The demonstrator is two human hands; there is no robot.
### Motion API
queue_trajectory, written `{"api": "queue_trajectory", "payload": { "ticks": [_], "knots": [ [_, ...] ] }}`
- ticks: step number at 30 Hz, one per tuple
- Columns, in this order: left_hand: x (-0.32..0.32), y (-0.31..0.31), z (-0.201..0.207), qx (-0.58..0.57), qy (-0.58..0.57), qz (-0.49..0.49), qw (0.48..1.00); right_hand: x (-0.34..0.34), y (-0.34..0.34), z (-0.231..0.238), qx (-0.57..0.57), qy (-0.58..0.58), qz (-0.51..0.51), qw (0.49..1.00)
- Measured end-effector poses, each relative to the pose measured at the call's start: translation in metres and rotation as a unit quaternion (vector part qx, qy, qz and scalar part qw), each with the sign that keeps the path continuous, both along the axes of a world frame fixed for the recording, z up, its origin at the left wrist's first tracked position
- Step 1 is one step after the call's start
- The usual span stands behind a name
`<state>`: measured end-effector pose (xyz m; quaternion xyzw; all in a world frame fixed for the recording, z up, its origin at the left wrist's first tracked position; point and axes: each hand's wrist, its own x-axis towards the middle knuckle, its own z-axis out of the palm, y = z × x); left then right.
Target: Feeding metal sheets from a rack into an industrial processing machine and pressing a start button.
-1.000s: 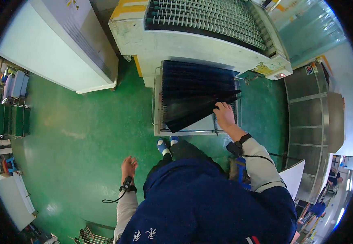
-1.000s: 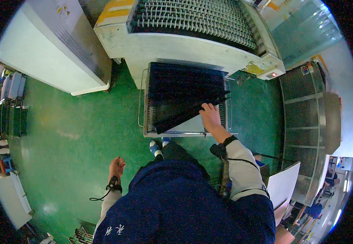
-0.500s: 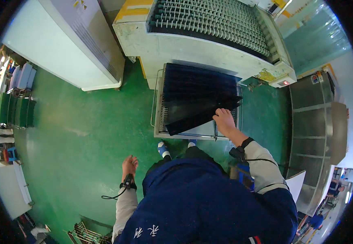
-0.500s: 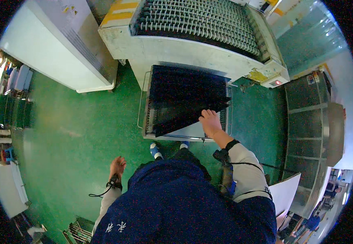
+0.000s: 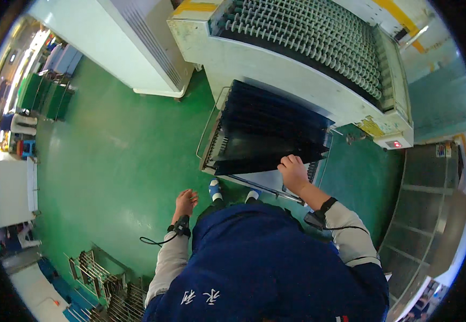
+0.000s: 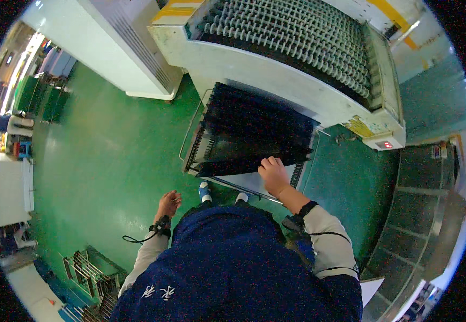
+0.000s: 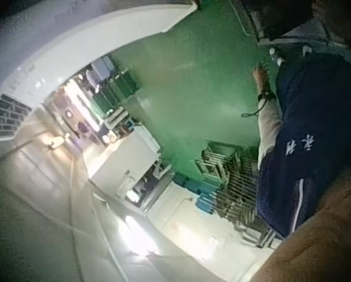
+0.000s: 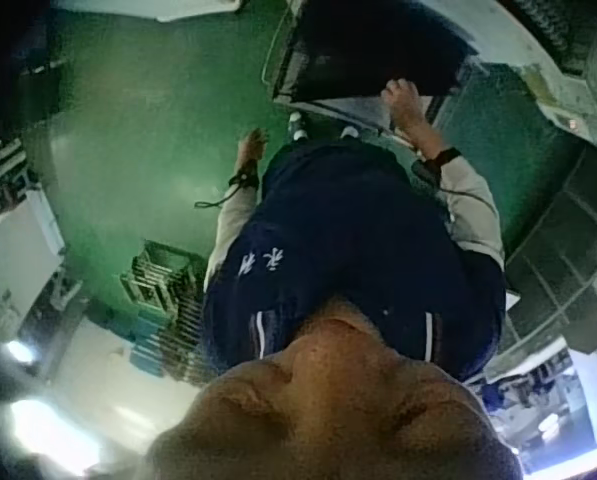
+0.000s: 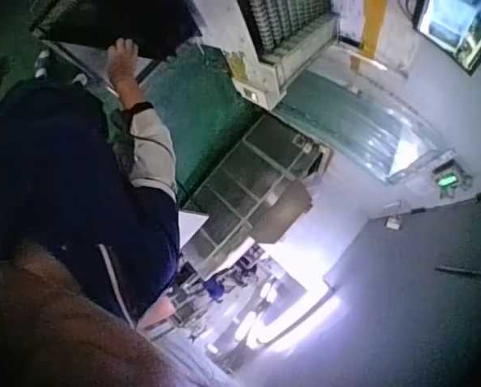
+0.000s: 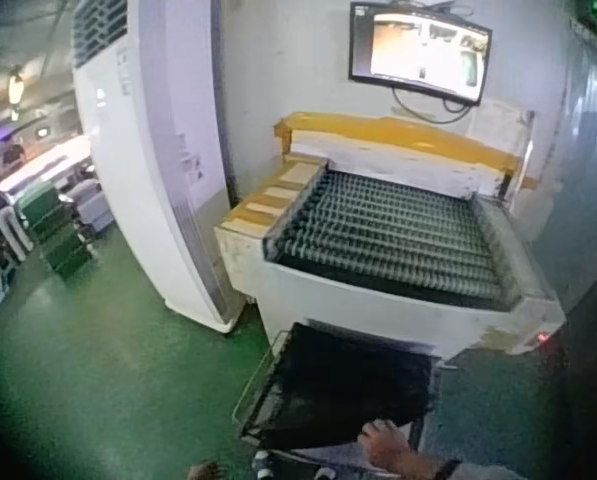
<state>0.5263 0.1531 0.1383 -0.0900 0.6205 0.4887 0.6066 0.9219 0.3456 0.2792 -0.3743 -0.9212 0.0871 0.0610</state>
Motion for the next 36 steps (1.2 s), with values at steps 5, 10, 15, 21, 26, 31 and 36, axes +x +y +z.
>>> {"api": "queue_trajectory", "payload": {
  "ticks": [5, 10, 15, 21, 26, 31, 36],
  "knots": [
    [0.038, -0.010, -0.003, 0.023, -0.015, 0.007, 1.000, 0.016, 0.006, -0.012, 0.009, -0.018, 0.033, 0.999],
    [0.063, -0.020, 0.003, -0.001, 0.015, 0.013, 1.000, 0.029, 0.008, -0.028, -0.017, -0.058, 0.027, 0.998],
    [0.084, -0.010, 0.020, -0.002, 0.043, 0.027, 0.999, 0.033, 0.026, -0.027, -0.045, -0.073, -0.003, 0.996],
    [0.093, -0.009, 0.014, 0.029, 0.033, 0.039, 0.998, 0.042, 0.026, -0.018, -0.074, -0.121, 0.019, 0.990],
    [0.105, 0.005, 0.025, 0.021, 0.043, 0.034, 0.998, 0.055, 0.029, -0.017, -0.047, -0.090, 0.028, 0.994],
    [0.110, 0.014, 0.030, 0.044, 0.038, 0.025, 0.998, 0.053, 0.034, 0.039, -0.067, -0.044, 0.054, 0.995],
    [0.115, 0.020, 0.042, 0.063, 0.019, 0.000, 0.998, 0.055, 0.039, 0.131, -0.056, 0.036, 0.067, 0.996]
  ]
}}
